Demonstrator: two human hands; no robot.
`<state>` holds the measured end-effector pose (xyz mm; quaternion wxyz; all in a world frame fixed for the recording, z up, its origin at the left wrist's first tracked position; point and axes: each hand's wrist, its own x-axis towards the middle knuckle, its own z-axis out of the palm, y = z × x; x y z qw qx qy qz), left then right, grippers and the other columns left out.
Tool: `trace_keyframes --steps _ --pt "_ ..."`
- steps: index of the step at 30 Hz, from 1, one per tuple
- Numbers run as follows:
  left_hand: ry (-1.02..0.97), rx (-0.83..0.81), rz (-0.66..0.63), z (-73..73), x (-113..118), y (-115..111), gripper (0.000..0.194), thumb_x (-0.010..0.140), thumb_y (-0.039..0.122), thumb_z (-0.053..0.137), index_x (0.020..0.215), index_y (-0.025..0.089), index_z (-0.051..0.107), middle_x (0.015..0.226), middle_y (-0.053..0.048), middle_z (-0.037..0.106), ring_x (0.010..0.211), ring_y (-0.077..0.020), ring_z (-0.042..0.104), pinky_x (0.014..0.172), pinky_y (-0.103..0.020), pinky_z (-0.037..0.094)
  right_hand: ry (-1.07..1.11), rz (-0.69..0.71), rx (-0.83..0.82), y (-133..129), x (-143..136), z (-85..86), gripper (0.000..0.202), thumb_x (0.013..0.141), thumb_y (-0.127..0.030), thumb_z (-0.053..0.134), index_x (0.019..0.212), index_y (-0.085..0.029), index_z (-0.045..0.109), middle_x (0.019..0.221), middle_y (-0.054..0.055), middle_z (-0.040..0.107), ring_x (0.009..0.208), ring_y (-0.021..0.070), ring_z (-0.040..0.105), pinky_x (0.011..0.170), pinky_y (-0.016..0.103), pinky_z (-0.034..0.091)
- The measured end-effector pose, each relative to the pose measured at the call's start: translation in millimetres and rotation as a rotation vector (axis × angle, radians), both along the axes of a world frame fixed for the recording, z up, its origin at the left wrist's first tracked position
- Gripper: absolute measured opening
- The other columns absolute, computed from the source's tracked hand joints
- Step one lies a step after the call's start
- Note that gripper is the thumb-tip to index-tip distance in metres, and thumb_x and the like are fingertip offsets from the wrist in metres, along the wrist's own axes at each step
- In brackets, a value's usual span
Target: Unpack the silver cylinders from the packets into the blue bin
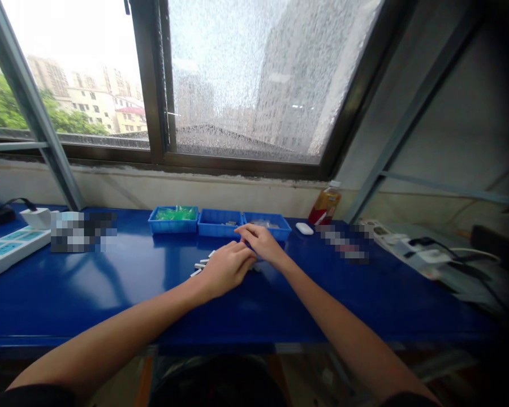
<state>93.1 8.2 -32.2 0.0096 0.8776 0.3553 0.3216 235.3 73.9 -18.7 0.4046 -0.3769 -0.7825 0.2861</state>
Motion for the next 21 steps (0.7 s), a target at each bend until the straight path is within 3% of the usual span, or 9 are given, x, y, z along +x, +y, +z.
trace_keyframes --steps 3,6,9,12,15,17,19,21 --pt "-0.235 -0.011 0.082 5.7 -17 16 0.024 0.091 0.023 0.036 0.095 0.019 0.059 0.089 -0.006 0.063 0.083 -0.0171 0.058 0.075 -0.029 0.044 0.194 0.034 -0.213 3 0 0.5 0.047 0.082 -0.055 0.041 0.08 -0.015 0.064 0.053 -0.002 0.053 0.049 0.0102 0.047 0.05 0.023 0.036" --pt "-0.376 0.015 0.137 8.7 -31 26 0.023 0.091 0.023 0.036 0.092 0.018 0.059 0.087 -0.006 0.062 0.08 -0.0163 0.058 0.074 -0.028 0.045 0.245 0.037 -0.457 -3 -4 0.7 0.052 0.081 -0.06 0.038 0.079 -0.014 0.062 0.043 -0.003 0.048 0.039 0.0084 0.04 0.042 0.021 0.03" --pt "-0.441 0.037 0.129 10.3 -34 28 0.022 0.09 0.021 0.038 0.091 0.017 0.06 0.088 -0.007 0.06 0.08 -0.0158 0.057 0.075 -0.027 0.045 0.251 0.098 -0.655 -12 -10 2.0 0.047 0.082 -0.057 0.041 0.078 -0.014 0.06 0.042 -0.003 0.048 0.037 0.0079 0.04 0.04 0.02 0.029" --pt "-0.461 0.025 0.049 11.6 -32 27 0.023 0.088 0.018 0.039 0.091 0.017 0.062 0.093 -0.008 0.061 0.087 -0.0163 0.057 0.081 -0.029 0.044 0.372 0.165 -0.682 -17 -13 4.2 0.029 0.076 -0.044 0.054 0.077 -0.016 0.057 0.051 -0.002 0.053 0.04 0.0078 0.044 0.042 0.021 0.033" --pt "-0.485 -0.053 0.049 12.2 -30 27 0.026 0.085 0.014 0.04 0.091 0.019 0.066 0.101 -0.008 0.059 0.096 -0.0176 0.055 0.087 -0.033 0.042 0.458 0.066 -0.494 -13 -10 5.9 0.02 0.07 -0.036 0.06 0.07 -0.018 0.051 0.053 -0.004 0.049 0.042 0.0077 0.041 0.042 0.022 0.031" --pt "-0.507 -0.174 0.102 12.1 -29 28 0.023 0.082 0.019 0.046 0.088 0.019 0.068 0.1 -0.007 0.058 0.097 -0.0191 0.053 0.086 -0.034 0.041 0.396 -0.082 -0.236 -10 -6 6.3 0.019 0.072 -0.036 0.058 0.07 -0.019 0.05 0.054 -0.004 0.047 0.044 0.0088 0.041 0.044 0.023 0.031" --pt "-0.567 -0.393 0.144 11.6 -29 28 0.025 0.082 0.032 0.049 0.087 0.017 0.069 0.091 -0.007 0.059 0.09 -0.0195 0.054 0.079 -0.032 0.043 0.247 -0.207 0.082 -10 -2 6.4 0.017 0.077 -0.035 0.054 0.072 -0.019 0.054 0.059 -0.002 0.048 0.05 0.0107 0.043 0.048 0.024 0.034" --pt "-0.682 -0.657 0.128 10.8 -29 30 0.041 0.083 0.046 0.042 0.088 0.014 0.068 0.082 -0.006 0.06 0.079 -0.0177 0.055 0.068 -0.029 0.043 0.08 -0.246 0.326 -12 -1 6.3 0.015 0.08 -0.032 0.053 0.074 -0.019 0.059 0.064 0.0 0.049 0.056 0.0118 0.044 0.053 0.025 0.036"
